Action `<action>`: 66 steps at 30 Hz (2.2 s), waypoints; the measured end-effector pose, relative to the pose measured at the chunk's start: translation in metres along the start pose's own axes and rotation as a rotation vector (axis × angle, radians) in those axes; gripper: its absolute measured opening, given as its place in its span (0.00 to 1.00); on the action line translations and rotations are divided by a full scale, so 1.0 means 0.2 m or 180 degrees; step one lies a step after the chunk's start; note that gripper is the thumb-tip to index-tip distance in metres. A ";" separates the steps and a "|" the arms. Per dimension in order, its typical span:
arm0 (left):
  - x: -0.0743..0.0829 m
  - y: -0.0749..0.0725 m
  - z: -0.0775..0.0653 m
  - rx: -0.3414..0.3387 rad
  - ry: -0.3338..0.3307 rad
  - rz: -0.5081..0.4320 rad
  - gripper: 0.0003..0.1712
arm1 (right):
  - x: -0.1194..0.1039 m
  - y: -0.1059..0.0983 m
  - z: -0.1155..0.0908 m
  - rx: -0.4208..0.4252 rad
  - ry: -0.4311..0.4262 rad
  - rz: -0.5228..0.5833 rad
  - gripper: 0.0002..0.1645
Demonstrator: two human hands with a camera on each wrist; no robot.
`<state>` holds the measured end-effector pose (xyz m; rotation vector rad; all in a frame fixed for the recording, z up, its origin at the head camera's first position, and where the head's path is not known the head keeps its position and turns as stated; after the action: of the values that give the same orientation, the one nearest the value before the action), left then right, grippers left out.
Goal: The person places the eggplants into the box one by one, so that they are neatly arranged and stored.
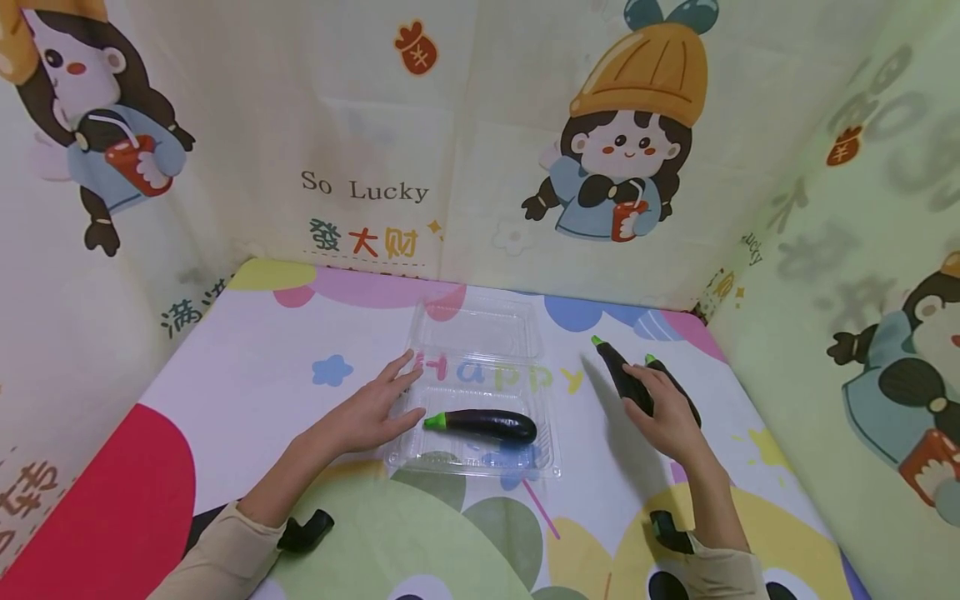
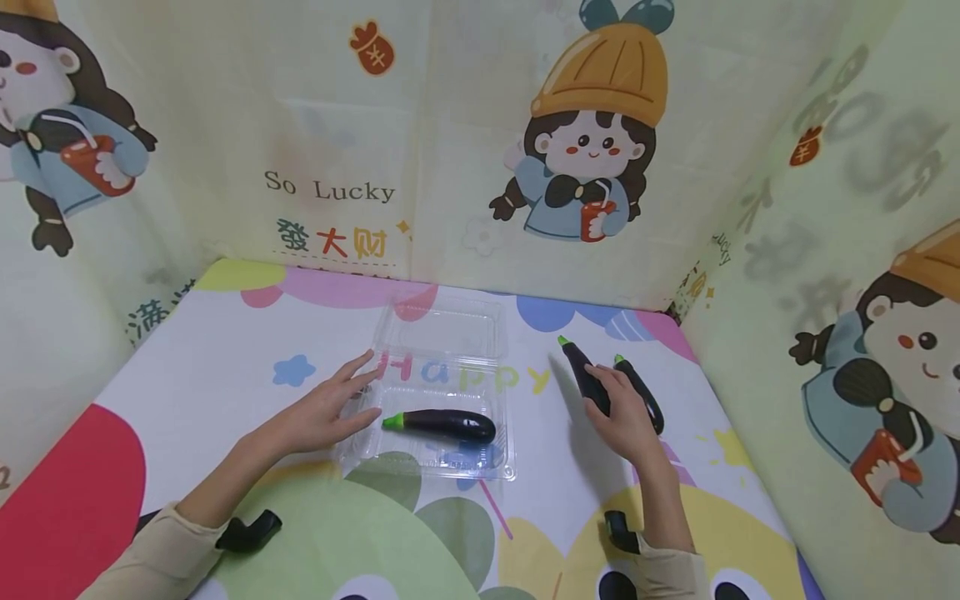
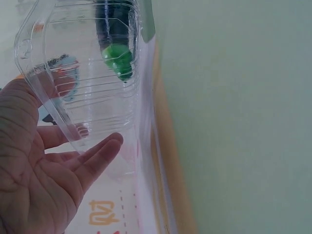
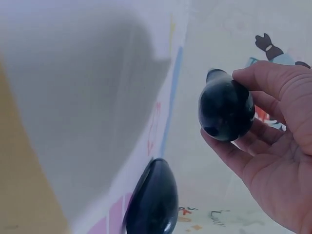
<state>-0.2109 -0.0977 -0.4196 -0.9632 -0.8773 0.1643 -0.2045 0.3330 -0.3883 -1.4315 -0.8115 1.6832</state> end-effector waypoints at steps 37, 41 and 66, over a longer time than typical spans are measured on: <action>-0.01 0.01 0.00 -0.0001 0.0009 -0.0002 0.41 | -0.24 0.05 0.00 0.0033 -0.0549 0.0143 0.33; -0.01 0.01 0.00 -0.0003 0.0009 0.0015 0.41 | -0.26 0.05 0.00 0.0020 -0.0571 0.0160 0.33; 0.00 0.00 0.00 0.0001 0.0029 0.0040 0.41 | -0.37 0.10 -0.01 -0.0136 -0.0739 0.0323 0.34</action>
<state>-0.2112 -0.0983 -0.4194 -0.9687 -0.8630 0.1708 -0.1997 0.2586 -0.3698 -1.3410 -0.9188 1.9461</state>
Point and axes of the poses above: each hand's wrist, its own z-axis towards the middle knuckle, its own y-axis out of the palm, x = y × z, the point moved 5 cm from there along z, towards the middle knuckle, and after that the axes turned 14 degrees about y, right-handed, at the moved point
